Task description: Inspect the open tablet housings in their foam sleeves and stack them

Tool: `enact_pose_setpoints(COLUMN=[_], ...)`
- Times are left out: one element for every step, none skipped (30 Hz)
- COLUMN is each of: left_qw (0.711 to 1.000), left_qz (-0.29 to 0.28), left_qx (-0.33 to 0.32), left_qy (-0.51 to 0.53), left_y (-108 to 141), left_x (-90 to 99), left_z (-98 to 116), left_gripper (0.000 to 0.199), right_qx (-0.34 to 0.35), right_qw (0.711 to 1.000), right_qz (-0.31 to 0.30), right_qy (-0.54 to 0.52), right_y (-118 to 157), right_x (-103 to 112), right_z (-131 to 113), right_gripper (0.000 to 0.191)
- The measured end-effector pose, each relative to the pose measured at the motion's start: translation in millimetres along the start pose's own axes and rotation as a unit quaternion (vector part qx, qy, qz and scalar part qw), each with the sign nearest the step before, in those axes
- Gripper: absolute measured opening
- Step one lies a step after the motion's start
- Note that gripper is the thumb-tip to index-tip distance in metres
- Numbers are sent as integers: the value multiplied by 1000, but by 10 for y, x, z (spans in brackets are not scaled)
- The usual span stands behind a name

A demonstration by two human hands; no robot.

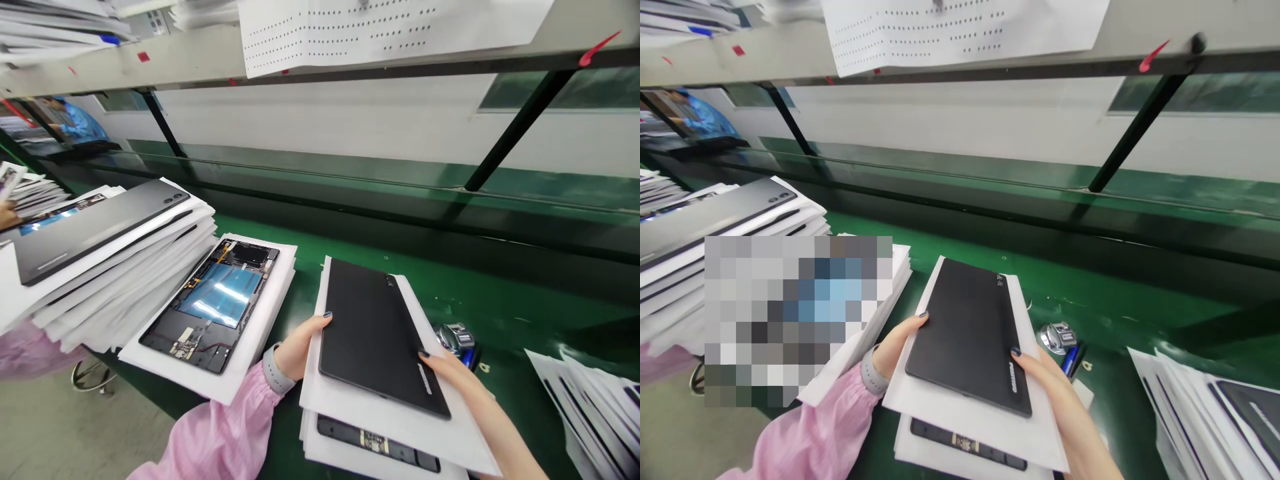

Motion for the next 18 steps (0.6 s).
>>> enact_pose_setpoints(left_qw=[1000,998,994,986,975,960,944,928,916,903,894,892,891,892,893,894,894,894], left_qz=[-15,-32,-48,-60,-70,-79,-88,-99,-113,-126,-135,-136,-134,-127,-119,-110,-104,-102], left_qx=[-3,-16,-42,-74,-109,-143,-172,-189,-196,-202,-202,-200,-196,-192,-190,-188,-189,-190], left_qy=[-16,-45,-88,-134,-182,-229,-270,-304,-332,-358,-376,-383,-387,-389,-390,-391,-392,-393], left_y=[14,34,60,91,126,164,201,237,269,297,320,339,357,374,393,412,432,452], left_x=[-31,-78,-141,-216,-301,-389,-477,-559,-632,-694,-743,-781,-809,-830,-846,-858,-868,-875], left_z=[2,17,41,73,109,142,170,189,197,196,188,176,161,147,137,131,130,133], left_gripper=[45,51,55,55,53,51,49,49,50,52,55,57,60,61,62,63,64,64], right_qx=[-20,-33,-39,-38,-32,-22,-10,0,9,15,20,26,29,32,35,40,46,53], right_qw=[1000,999,999,998,997,997,996,995,993,992,990,988,986,985,985,985,985,985], right_qz=[0,-6,-16,-30,-46,-62,-76,-91,-104,-119,-134,-145,-153,-155,-154,-152,-150,-150], right_qy=[-4,-12,-23,-35,-44,-50,-52,-50,-47,-46,-46,-49,-55,-62,-69,-73,-72,-66], right_y=[8,8,2,-9,-24,-40,-56,-70,-81,-87,-86,-78,-62,-39,-13,14,36,51], right_x=[-21,-34,-39,-36,-27,-13,3,19,33,41,43,37,24,4,-21,-49,-76,-97], right_z=[5,18,36,59,83,106,128,146,161,172,178,179,175,168,159,149,141,138], right_gripper=[44,46,46,45,43,41,40,39,39,40,41,41,40,39,38,37,37,39])
Point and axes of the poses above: each hand's wrist, its own y-axis away from the middle knuckle, its own x-axis out of the back of the hand, z = x × y, the point moved 1 cm from there along -y, towards the middle knuckle, and after that the axes turned 2 degrees about x, right-handed, at the moved point
